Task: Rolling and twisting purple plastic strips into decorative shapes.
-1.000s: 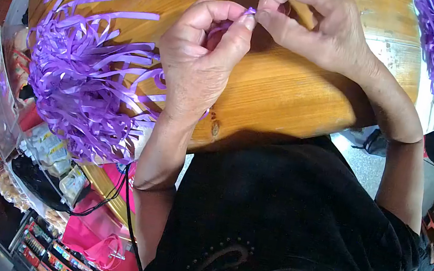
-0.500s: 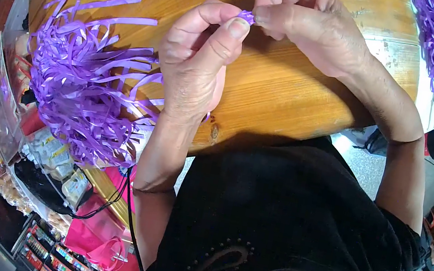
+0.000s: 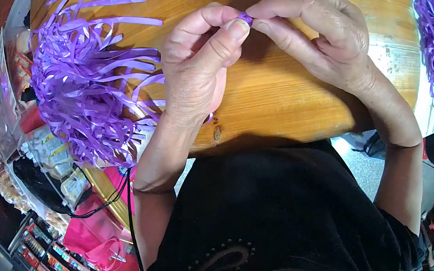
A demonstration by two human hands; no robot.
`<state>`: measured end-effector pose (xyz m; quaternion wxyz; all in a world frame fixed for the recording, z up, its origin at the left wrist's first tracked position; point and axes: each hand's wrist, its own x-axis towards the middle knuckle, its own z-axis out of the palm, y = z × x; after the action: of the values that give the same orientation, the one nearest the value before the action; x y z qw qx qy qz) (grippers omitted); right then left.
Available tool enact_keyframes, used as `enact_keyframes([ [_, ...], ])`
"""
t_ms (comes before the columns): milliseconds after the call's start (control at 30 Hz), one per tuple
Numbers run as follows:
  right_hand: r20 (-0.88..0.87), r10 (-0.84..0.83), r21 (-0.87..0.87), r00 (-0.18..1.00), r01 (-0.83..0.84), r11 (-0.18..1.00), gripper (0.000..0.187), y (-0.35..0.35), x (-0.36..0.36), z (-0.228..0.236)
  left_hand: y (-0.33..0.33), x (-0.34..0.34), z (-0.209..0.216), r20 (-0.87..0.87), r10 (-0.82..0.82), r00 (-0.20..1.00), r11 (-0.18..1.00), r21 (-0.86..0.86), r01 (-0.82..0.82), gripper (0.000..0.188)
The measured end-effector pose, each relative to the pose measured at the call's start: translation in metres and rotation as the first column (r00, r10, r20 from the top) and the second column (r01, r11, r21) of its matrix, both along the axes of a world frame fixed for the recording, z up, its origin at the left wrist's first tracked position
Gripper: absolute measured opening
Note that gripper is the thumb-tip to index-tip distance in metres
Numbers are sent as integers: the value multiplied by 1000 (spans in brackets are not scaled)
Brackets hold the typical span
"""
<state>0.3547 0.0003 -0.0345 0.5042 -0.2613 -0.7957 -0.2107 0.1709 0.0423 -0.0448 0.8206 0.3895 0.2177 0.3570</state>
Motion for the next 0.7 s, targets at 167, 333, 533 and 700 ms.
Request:
enact_keyframes([
  [167, -305, 145, -205, 941, -213, 955, 20, 4, -10, 3, 2, -2, -2, -8, -24, 1000, 999, 35, 24, 12],
  [333, -123, -203, -684, 971, 65, 727, 14, -27, -11, 43, 1, -4, 1, -76, -35, 996, 999, 29, 38, 12],
  [533, -305, -205, -700, 930, -72, 711, 10, -29, -12, 35, -1, -1, 2, -160, -47, 986, 994, 93, 62, 11],
  [700, -660, -358, -730, 660, -452, 513, 8, -23, -10, 10, -1, -3, 6, -186, -58, 981, 985, 148, 86, 12],
])
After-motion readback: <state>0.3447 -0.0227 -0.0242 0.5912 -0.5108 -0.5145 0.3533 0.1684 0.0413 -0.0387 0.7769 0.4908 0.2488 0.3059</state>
